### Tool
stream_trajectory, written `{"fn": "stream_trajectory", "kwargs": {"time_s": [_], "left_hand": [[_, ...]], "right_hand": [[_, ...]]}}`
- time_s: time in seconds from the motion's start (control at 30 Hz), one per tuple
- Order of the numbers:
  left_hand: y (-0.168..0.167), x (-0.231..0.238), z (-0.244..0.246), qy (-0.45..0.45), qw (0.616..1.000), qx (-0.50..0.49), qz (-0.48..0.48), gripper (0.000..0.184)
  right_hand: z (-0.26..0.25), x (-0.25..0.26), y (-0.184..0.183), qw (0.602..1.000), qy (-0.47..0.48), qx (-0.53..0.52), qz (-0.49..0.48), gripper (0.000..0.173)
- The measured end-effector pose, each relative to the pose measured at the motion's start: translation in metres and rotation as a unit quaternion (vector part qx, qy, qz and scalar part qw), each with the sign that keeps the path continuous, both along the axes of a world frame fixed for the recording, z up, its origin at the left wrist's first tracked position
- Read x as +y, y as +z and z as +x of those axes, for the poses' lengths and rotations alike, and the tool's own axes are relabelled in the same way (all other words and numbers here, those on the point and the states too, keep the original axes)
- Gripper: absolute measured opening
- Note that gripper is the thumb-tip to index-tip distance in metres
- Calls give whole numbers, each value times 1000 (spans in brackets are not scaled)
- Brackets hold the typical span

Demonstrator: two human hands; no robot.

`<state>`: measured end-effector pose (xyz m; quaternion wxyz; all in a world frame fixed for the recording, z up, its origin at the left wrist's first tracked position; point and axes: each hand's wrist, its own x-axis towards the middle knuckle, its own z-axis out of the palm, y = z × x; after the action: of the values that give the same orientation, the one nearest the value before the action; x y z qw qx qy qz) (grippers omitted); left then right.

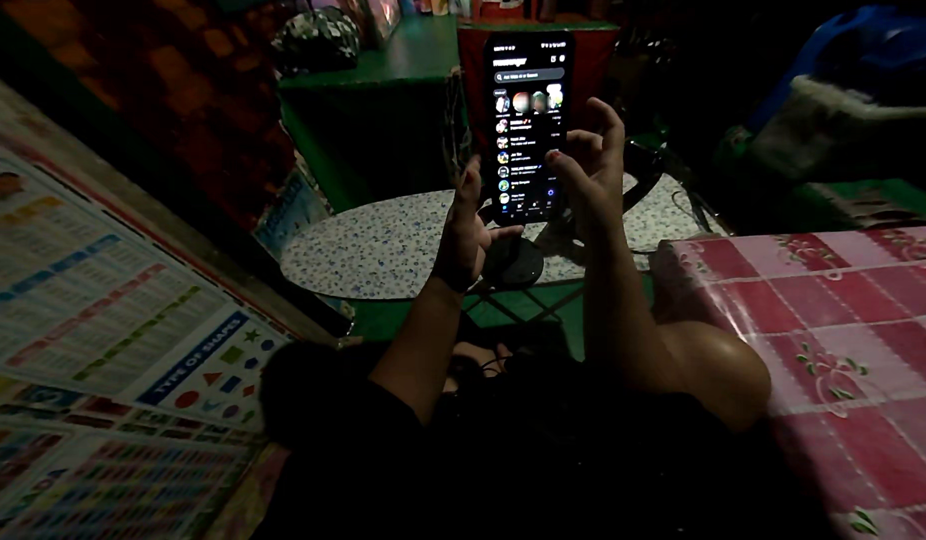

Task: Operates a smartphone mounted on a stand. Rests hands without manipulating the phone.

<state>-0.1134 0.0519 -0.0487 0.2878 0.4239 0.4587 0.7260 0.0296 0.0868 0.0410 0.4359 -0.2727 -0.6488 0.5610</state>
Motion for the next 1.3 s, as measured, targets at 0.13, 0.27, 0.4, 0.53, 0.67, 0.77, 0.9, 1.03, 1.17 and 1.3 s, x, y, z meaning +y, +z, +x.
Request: {"fn": "stream_trajectory", "kwargs": {"time_s": [0.13, 0.27, 0.4, 0.53, 0.67, 0.77, 0.9, 1.03, 1.17, 1.3], "left_hand": [[1, -2, 3, -3, 1000, 11, -8, 63], [1, -2, 3, 5, 1000, 6, -8, 61], [-2, -1, 1, 13, 1000, 8, -4, 62], [-2, 0, 0, 19, 1000, 16, -4, 64], [-1, 0, 2, 26, 1000, 11, -4, 60], [-1, 0, 1, 23, 1000, 13, -7, 60], [-2, 0, -1, 31, 999, 22, -19, 61], [-2, -1, 0, 37, 999, 21, -18, 57], [-2, -2, 0, 41, 999, 26, -22, 57], [-2, -2, 0, 42, 999, 26, -21, 57]], "right_hand": [[-4, -14, 1, 997, -45, -41, 44, 56], [-4, -14, 0, 996, -45, -49, 62, 55], [-1, 0, -4, 999, 1, -16, 35, 55], [-42, 106, -91, 939, 116, 192, 261, 67], [-23, 84, -63, 978, 101, 51, 175, 76], [-11, 73, -36, 987, 131, -64, 68, 92], [12, 34, -30, 975, 137, -84, 152, 88], [19, -7, -1, 973, 93, -183, 104, 85], [16, -1, -7, 971, 104, -176, 126, 89], [15, 0, -10, 975, 102, -151, 124, 87]]}}
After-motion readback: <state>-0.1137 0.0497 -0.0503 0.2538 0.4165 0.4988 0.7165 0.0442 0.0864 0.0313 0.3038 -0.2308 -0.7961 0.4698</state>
